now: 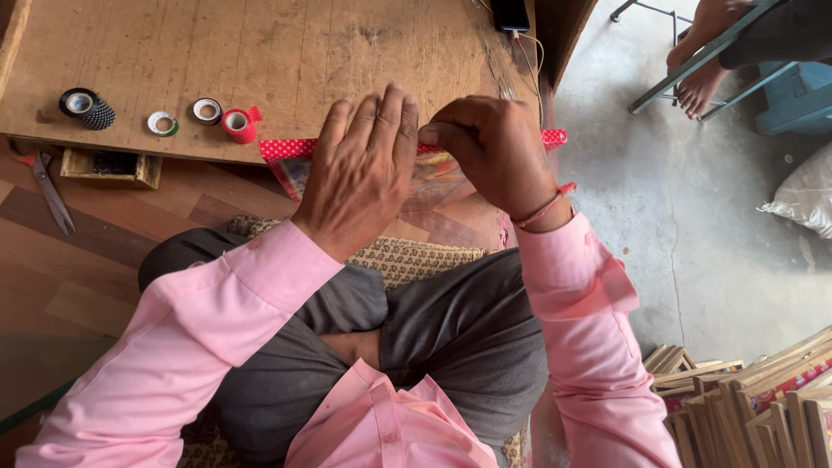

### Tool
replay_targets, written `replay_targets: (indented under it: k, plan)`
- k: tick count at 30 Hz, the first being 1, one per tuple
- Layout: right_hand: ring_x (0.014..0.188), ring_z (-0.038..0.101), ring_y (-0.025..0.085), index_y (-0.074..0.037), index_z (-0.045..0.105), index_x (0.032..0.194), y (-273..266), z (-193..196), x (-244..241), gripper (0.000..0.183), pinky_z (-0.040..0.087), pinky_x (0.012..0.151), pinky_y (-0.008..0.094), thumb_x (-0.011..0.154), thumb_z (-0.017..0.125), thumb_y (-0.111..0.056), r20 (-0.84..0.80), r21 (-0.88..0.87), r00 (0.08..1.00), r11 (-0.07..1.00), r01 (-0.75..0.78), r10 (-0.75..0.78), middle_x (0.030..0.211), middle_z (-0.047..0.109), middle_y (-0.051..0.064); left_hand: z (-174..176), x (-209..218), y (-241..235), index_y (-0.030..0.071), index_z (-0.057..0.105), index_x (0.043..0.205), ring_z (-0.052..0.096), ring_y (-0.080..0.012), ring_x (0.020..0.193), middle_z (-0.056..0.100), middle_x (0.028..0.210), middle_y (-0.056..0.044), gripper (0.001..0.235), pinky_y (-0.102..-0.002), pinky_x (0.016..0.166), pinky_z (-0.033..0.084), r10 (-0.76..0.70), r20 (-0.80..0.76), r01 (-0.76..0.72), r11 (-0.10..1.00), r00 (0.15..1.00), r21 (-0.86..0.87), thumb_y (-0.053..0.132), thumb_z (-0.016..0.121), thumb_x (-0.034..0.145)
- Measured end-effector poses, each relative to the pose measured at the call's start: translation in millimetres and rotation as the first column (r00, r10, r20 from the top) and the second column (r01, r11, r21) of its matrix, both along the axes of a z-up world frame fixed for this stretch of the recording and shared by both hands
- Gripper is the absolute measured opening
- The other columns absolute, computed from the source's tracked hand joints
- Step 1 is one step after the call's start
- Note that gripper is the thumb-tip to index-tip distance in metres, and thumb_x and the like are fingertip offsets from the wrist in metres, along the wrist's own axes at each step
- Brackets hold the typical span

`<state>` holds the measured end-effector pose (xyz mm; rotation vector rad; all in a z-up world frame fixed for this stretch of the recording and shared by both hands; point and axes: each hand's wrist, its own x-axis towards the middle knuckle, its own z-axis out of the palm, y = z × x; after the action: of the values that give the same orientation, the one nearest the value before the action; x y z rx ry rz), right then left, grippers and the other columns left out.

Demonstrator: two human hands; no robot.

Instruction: The person sits on the floor and applies red and blue patterned tape to the edges of a framed religious artwork. They smooth the tape along the borders and fold it over the edges to finish the frame.

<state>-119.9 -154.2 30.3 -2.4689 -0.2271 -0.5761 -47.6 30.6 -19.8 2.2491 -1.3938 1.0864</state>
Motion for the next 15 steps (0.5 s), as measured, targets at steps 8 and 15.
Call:
replay_targets:
  k: [8, 15]
  plan:
    - [0.069, 0.071, 0.015, -0.001, 0.08, 0.095, -41.2, 7.1, -1.3, 0.019, 0.053, 0.063, 0.031, 0.094, 0.082, -0.02, -0.13, -0.007, 0.989, 0.997, 0.076, -0.077, 0.084, 0.076, 0.01, 1.1, 11.6, 24.2, -0.003, 0.05, 0.153, 0.058, -0.0363, 0.137, 0.059, 0.152, -0.021, 0.056, -0.047, 0.117, 0.041, -0.033, -0.05, 0.039, 0.99, 0.998, 0.133, 0.025, 0.065, 0.107]
    - [0.088, 0.066, 0.013, 0.004, 0.076, 0.109, -84.2, -14.8, -32.3, 0.025, 0.052, 0.08, 0.029, 0.105, 0.071, -0.02, -0.118, 0.299, 0.985, 0.941, 0.156, -0.126, 0.096, 0.076, 0.01, -9.9, 21.5, 53.5, -0.003, 0.05, 0.151, 0.055, -0.0361, 0.14, 0.061, 0.147, -0.02, 0.07, -0.054, 0.121, 0.035, 0.046, -0.046, -0.043, 0.996, 0.998, 0.073, 0.051, 0.056, 0.108]
